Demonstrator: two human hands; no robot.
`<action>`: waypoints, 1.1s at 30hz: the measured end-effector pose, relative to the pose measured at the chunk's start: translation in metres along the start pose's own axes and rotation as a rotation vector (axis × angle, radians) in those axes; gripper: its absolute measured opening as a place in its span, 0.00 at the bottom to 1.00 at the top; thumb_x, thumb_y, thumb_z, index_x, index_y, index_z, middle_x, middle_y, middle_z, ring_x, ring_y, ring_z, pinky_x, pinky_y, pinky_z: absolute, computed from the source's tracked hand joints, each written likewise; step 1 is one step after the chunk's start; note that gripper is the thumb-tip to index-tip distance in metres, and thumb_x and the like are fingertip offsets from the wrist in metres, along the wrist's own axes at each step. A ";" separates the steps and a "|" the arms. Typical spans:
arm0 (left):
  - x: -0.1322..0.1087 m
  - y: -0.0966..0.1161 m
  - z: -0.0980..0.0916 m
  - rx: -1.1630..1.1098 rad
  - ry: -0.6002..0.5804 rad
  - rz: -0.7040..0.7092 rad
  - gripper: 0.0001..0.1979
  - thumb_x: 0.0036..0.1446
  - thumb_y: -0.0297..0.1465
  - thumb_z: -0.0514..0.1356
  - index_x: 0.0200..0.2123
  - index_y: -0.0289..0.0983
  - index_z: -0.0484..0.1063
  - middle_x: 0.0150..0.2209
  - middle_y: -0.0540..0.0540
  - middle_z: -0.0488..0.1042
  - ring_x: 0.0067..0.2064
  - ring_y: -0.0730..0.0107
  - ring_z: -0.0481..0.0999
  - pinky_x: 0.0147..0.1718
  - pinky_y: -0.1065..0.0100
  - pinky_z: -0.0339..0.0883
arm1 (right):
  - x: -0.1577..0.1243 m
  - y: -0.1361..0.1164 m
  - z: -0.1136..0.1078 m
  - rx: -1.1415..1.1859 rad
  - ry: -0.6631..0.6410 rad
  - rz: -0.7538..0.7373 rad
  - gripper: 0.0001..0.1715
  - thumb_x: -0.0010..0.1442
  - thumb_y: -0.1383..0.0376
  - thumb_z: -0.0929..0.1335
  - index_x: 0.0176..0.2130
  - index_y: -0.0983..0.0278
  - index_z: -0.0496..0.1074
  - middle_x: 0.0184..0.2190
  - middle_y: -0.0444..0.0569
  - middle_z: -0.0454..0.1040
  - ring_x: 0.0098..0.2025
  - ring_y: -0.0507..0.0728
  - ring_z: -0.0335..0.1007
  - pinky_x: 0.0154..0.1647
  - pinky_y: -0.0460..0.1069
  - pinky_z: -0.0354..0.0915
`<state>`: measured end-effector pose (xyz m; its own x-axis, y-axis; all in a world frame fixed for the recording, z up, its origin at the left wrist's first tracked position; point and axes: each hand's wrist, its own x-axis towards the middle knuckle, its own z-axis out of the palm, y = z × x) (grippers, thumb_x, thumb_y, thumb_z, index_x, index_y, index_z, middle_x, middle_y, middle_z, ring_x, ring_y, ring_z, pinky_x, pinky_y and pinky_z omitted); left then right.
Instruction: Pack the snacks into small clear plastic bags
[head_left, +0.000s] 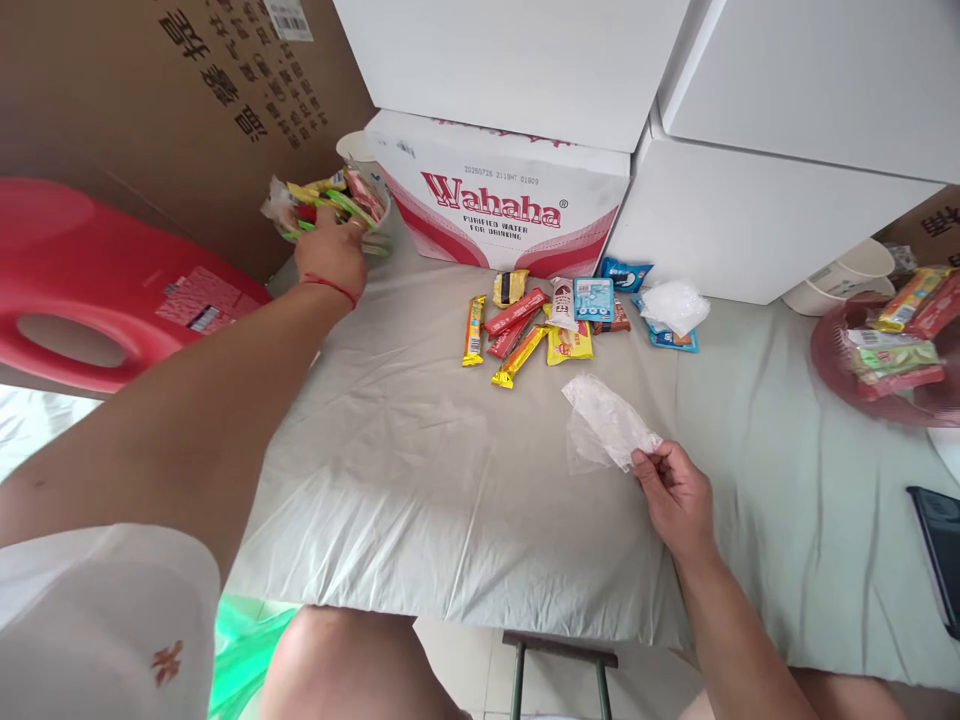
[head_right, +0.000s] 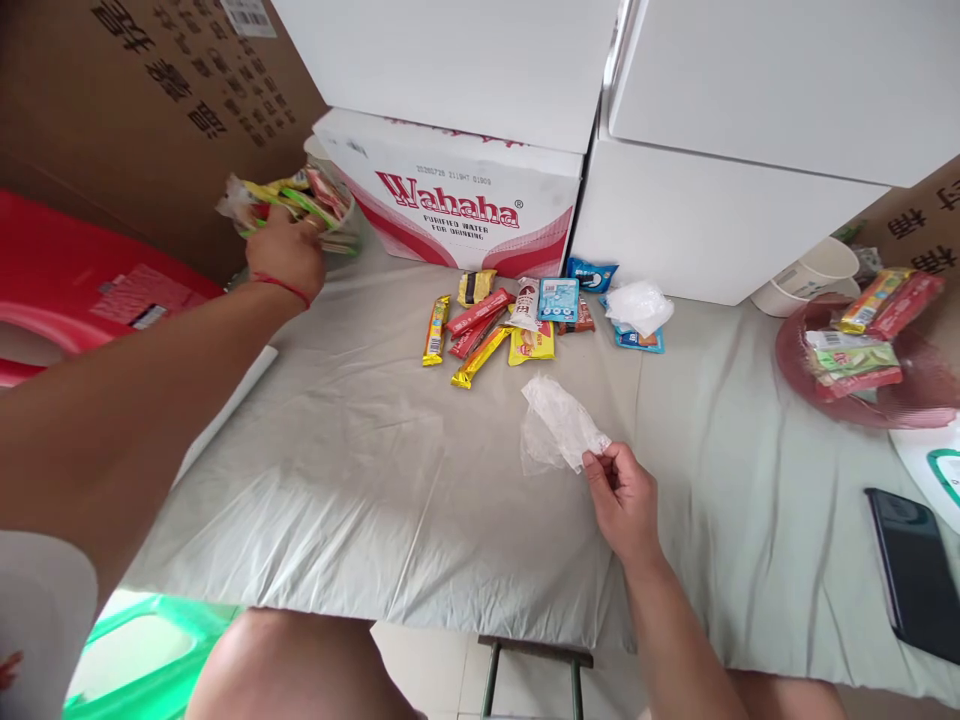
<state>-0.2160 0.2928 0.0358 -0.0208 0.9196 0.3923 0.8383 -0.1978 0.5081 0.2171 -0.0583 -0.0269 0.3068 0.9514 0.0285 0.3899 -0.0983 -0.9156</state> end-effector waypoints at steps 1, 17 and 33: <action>-0.010 0.006 -0.005 0.149 -0.020 -0.057 0.13 0.69 0.20 0.57 0.52 0.22 0.76 0.42 0.48 0.64 0.43 0.71 0.69 0.57 0.65 0.58 | 0.000 0.000 0.000 0.001 -0.002 -0.003 0.15 0.68 0.53 0.71 0.36 0.60 0.71 0.26 0.40 0.70 0.26 0.50 0.61 0.27 0.46 0.60; -0.223 0.125 -0.048 -0.099 0.317 0.553 0.13 0.66 0.25 0.61 0.49 0.43 0.81 0.44 0.45 0.78 0.40 0.67 0.78 0.40 0.67 0.69 | 0.006 -0.004 0.004 0.024 0.001 -0.049 0.16 0.67 0.51 0.70 0.35 0.59 0.70 0.26 0.41 0.73 0.27 0.52 0.66 0.30 0.47 0.63; -0.060 0.168 0.099 -1.265 -0.095 -0.579 0.21 0.70 0.35 0.63 0.24 0.43 0.59 0.20 0.55 0.58 0.27 0.75 0.65 0.30 0.65 0.59 | 0.008 -0.007 0.003 0.040 -0.009 -0.047 0.16 0.67 0.51 0.69 0.35 0.59 0.68 0.27 0.41 0.73 0.27 0.52 0.66 0.31 0.47 0.63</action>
<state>-0.0196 0.2377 0.0218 -0.1121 0.9843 -0.1360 -0.3335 0.0917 0.9383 0.2140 -0.0494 -0.0218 0.2810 0.9573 0.0681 0.3682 -0.0420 -0.9288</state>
